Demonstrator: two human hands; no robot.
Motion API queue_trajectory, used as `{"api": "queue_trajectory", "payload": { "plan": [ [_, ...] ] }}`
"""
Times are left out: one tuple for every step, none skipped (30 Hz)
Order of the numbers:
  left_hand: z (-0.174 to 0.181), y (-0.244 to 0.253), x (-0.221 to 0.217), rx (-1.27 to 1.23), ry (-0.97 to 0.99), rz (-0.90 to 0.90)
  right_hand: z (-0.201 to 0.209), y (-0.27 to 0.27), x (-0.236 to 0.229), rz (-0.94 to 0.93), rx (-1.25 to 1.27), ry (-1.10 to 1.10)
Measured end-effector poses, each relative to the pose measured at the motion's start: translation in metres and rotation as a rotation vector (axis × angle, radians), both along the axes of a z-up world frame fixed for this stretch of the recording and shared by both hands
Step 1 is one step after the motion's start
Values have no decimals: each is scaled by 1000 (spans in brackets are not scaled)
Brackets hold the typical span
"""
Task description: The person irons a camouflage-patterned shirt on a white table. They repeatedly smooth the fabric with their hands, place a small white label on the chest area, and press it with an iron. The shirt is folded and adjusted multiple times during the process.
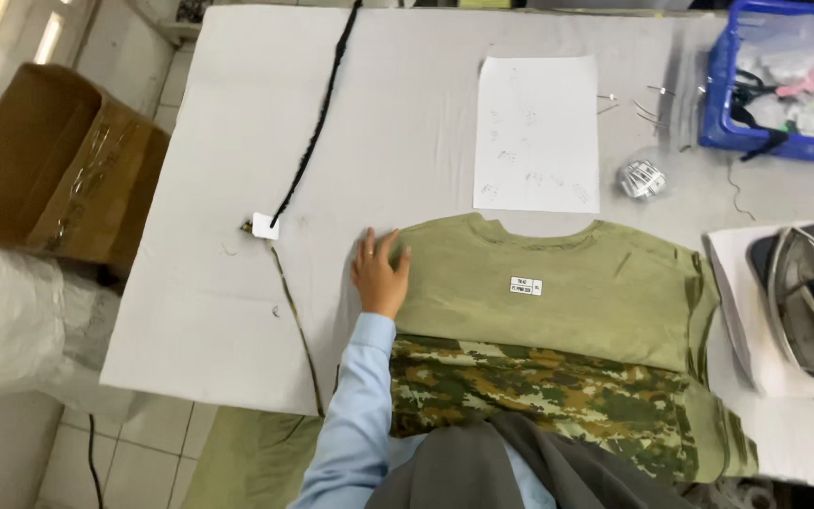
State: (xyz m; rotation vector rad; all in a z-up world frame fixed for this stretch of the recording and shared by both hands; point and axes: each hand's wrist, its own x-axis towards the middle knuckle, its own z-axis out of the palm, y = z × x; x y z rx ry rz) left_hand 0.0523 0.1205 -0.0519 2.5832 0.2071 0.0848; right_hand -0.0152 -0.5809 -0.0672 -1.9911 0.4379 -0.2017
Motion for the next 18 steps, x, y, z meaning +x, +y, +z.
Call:
{"api": "queue_trajectory", "payload": {
  "plan": [
    [15,-3,-9,-76,18,-48,-9,24,-9,-45,66,-36],
    [28,-12,-24,-82,8,-63,24,75,-6,-60,60,-47],
    [40,-20,-40,-45,-61,-139,56,138,-17,-26,-404,-1],
    [51,-26,-62,-8,-120,-211,89,207,-47,24,-854,61],
    [55,-33,-80,-15,-121,-222,83,266,-57,13,-859,66],
    [61,-38,-96,-24,-86,-321,80,324,-75,351,-798,89],
    [66,-42,-112,-33,-50,-421,81,379,-104,685,-720,103],
    [59,-47,-126,-35,-55,-422,54,388,-116,682,-724,101],
    [51,-51,-141,-76,10,-555,28,397,-128,807,-664,117],
    [44,-55,-154,-114,77,-689,0,407,-138,930,-598,132],
    [46,-54,-158,-114,75,-692,16,408,-131,926,-599,132],
    [46,-55,-164,-163,189,-804,32,408,-125,929,-491,236],
    [46,-56,-170,-211,303,-916,48,408,-118,928,-381,340],
    [51,-57,-171,-211,306,-921,48,408,-119,923,-378,343],
    [55,-58,-172,-163,296,-925,49,408,-120,898,-375,355],
    [60,-61,-168,-113,276,-928,50,406,-114,872,-379,361],
    [53,-65,-166,-111,268,-933,58,405,-115,866,-383,356],
    [46,-66,-167,-51,233,-909,64,407,-118,773,-382,346]
  ]
}}
